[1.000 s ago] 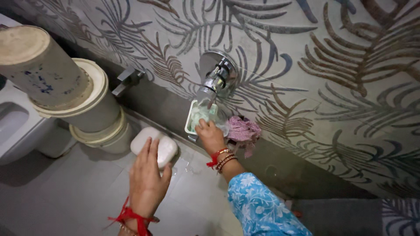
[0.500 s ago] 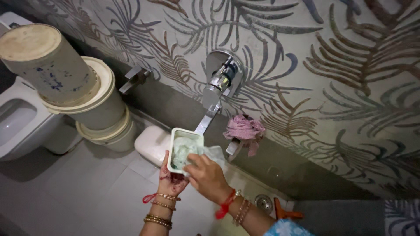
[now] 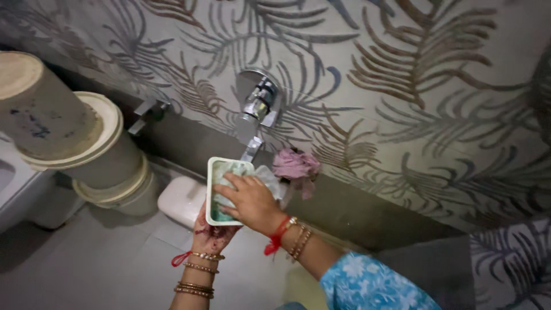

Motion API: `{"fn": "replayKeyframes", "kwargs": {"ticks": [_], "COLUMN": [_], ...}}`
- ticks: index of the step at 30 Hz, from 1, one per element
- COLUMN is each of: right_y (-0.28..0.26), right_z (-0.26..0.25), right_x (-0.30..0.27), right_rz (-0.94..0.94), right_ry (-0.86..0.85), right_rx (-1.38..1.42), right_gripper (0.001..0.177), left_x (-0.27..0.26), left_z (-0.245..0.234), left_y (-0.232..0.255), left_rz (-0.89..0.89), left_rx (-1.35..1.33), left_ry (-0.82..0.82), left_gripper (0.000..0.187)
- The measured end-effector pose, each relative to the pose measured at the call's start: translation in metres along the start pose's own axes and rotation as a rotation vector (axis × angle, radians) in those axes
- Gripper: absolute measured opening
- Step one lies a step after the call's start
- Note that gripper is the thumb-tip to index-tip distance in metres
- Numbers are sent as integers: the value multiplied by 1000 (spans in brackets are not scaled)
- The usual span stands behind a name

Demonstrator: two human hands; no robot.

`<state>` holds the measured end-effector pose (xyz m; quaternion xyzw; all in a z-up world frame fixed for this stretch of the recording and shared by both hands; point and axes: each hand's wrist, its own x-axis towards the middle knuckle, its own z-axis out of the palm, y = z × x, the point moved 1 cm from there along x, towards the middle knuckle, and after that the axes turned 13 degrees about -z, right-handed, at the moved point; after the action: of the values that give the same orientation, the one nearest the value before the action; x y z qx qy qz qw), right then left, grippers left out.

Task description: The person wets a cloth under a tap, then uses it to scrub the inside of a black basin sink. They repeatedly wipe the basin surface and faucet, rinse the cloth, and continue scrubbing until the end of the clip.

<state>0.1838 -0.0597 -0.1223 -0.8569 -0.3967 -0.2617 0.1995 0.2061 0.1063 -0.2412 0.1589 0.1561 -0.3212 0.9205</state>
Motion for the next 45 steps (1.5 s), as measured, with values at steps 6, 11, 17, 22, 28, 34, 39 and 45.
{"fn": "replayKeyframes", "kwargs": {"ticks": [6,11,17,22,28,34,39,45], "right_y": [20,44,92,64,27,-11,-10,1], "right_z": [-5,-2,0,-12,-20,-41,-63,-68], "right_x": [8,4,-19,-1,-11,-30,-30,-19], "right_rz": [148,542,673,770,615,229,53,26], "right_ry": [-47,174,826,1086,540,-96,-136,-197], "right_rx": [54,340,1405,1632,671,-108,19,79], "right_gripper": [37,34,34,41,61,72,81,82], "left_x": [-2,-16,-15,-19,-26,-17,-21,-23], "left_z": [17,52,47,65,77,66,64,68], "left_y": [-2,-14,-24,-44,-48,-42,-33,-24], "left_rz": [-9,-11,-84,-8,-47,18,18,-20], "left_rx": [-17,-48,-90,-90,-63,-14,85,183], "left_ry": [-100,-170,-419,-179,-222,-274,-92,-179], "left_gripper": [29,27,35,36,37,30,30,30]}}
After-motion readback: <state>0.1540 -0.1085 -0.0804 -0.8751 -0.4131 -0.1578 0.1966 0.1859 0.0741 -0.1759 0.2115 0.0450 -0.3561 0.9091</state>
